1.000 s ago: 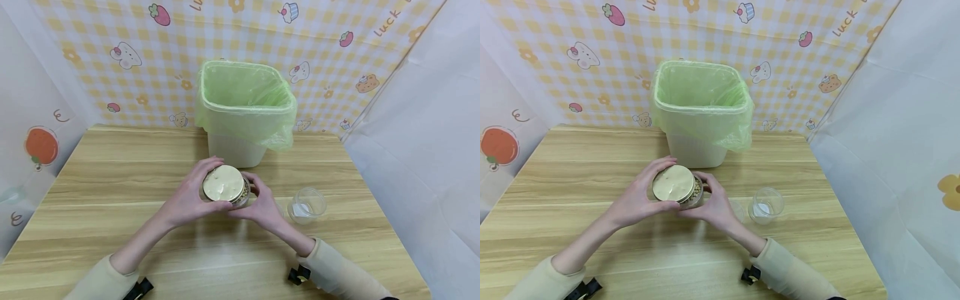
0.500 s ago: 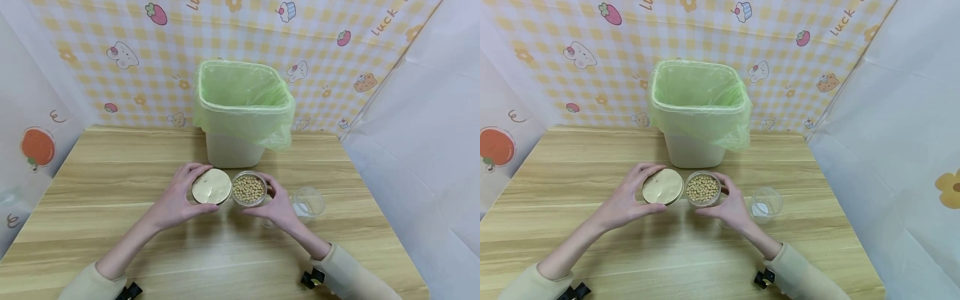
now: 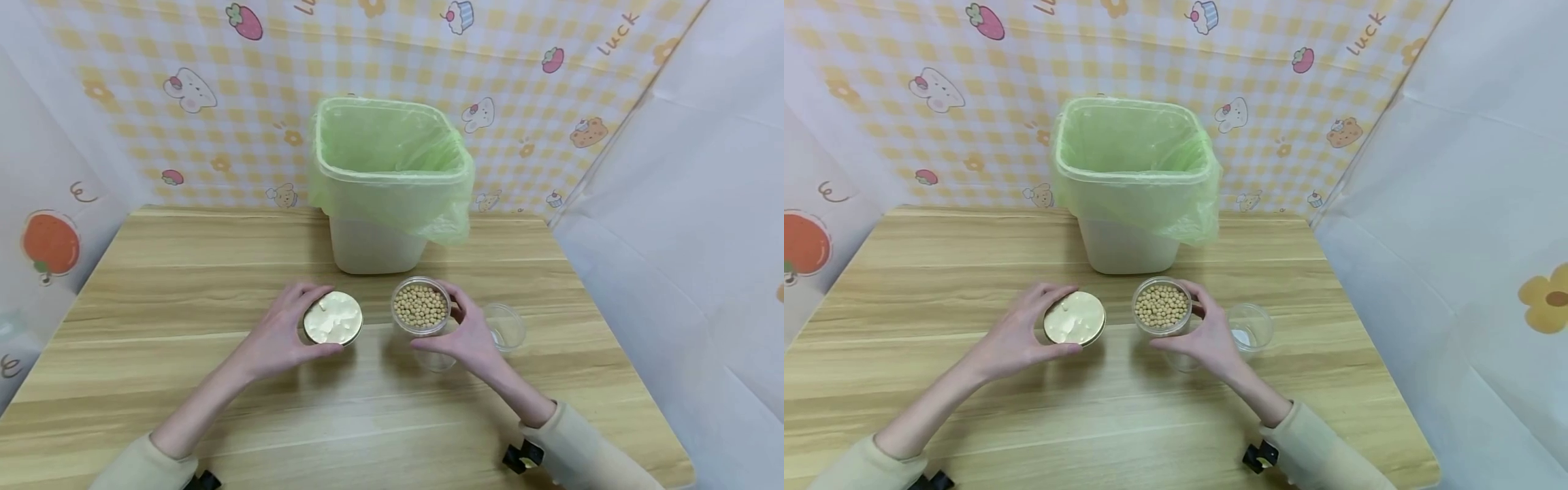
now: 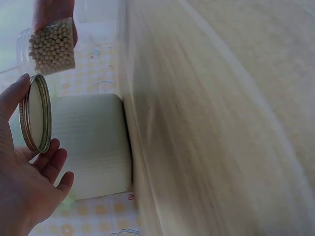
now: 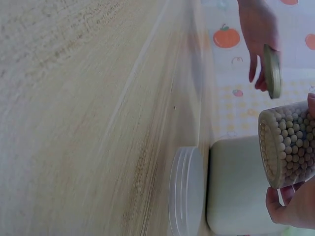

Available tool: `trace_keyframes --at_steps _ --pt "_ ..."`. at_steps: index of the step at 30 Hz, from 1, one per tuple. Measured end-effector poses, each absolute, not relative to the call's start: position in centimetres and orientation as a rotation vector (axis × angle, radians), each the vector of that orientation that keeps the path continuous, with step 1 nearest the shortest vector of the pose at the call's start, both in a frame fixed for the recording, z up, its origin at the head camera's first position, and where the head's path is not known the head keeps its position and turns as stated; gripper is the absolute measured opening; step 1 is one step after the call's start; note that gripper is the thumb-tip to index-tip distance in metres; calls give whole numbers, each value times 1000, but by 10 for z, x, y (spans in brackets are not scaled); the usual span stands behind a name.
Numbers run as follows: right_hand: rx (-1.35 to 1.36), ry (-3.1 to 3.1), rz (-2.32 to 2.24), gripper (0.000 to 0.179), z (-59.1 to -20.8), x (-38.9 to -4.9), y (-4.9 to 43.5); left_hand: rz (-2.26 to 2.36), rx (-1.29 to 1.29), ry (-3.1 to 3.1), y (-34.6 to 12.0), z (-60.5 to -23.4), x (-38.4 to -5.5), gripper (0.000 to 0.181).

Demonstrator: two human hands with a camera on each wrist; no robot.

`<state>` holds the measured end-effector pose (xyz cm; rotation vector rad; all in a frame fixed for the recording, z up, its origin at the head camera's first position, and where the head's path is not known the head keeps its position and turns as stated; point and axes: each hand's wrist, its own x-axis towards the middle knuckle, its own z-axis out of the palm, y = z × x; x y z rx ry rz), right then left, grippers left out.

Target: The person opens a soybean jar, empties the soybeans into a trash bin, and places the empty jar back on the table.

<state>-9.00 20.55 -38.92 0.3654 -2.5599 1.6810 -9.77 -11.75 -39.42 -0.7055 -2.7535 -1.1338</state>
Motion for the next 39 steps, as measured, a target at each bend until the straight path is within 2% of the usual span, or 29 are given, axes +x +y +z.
trace_keyframes --at_steps 23,39 --pt "329 -2536 1610 96 -366 -90 229 -847 -683 -2910 -127 -434 -97 84" --pt "307 -2442 1699 94 -338 -98 250 -773 -747 -2913 -128 -443 -99 95"
